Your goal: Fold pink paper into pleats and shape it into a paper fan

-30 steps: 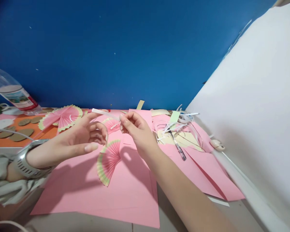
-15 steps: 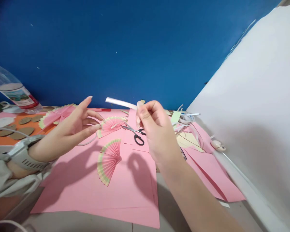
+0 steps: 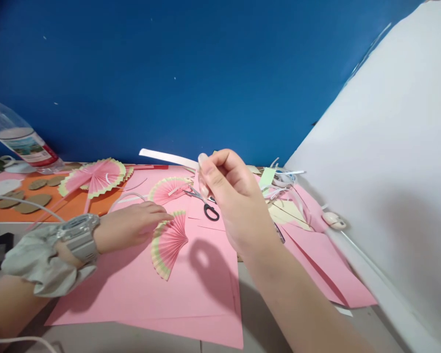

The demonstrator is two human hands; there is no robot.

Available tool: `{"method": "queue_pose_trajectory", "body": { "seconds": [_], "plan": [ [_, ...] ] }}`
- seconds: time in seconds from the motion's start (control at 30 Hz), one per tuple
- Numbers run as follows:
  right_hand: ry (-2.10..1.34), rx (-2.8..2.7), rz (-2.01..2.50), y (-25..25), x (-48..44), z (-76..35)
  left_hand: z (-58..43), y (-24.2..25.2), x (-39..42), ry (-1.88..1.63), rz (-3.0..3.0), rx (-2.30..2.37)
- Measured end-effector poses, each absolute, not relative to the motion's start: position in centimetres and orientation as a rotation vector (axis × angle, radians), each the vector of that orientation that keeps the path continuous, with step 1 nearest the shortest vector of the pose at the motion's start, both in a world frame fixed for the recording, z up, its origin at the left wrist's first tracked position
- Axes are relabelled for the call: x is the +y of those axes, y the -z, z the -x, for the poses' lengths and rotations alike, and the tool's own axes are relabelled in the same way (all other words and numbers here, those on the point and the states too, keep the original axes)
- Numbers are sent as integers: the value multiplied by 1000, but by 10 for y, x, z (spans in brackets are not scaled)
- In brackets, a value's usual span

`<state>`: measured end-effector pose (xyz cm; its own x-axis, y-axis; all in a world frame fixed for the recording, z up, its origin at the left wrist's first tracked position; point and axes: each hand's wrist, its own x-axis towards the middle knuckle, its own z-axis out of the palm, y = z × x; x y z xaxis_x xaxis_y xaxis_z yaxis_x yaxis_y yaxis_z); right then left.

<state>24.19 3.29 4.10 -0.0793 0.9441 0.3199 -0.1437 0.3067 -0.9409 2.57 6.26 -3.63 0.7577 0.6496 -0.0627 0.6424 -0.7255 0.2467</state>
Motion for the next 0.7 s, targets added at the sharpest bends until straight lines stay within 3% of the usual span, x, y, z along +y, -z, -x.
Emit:
{"method": "queue_pose_trajectory", "body": {
  "seconds": [0.53,0.7],
  "plan": [
    [-1070,-1376,890,-42,29,-241,-31,20,52,-40,-2512,1220],
    [-1113,-1391,882,-40,28,-239,-44,44,52,-95,-2698,952]
  ]
}}
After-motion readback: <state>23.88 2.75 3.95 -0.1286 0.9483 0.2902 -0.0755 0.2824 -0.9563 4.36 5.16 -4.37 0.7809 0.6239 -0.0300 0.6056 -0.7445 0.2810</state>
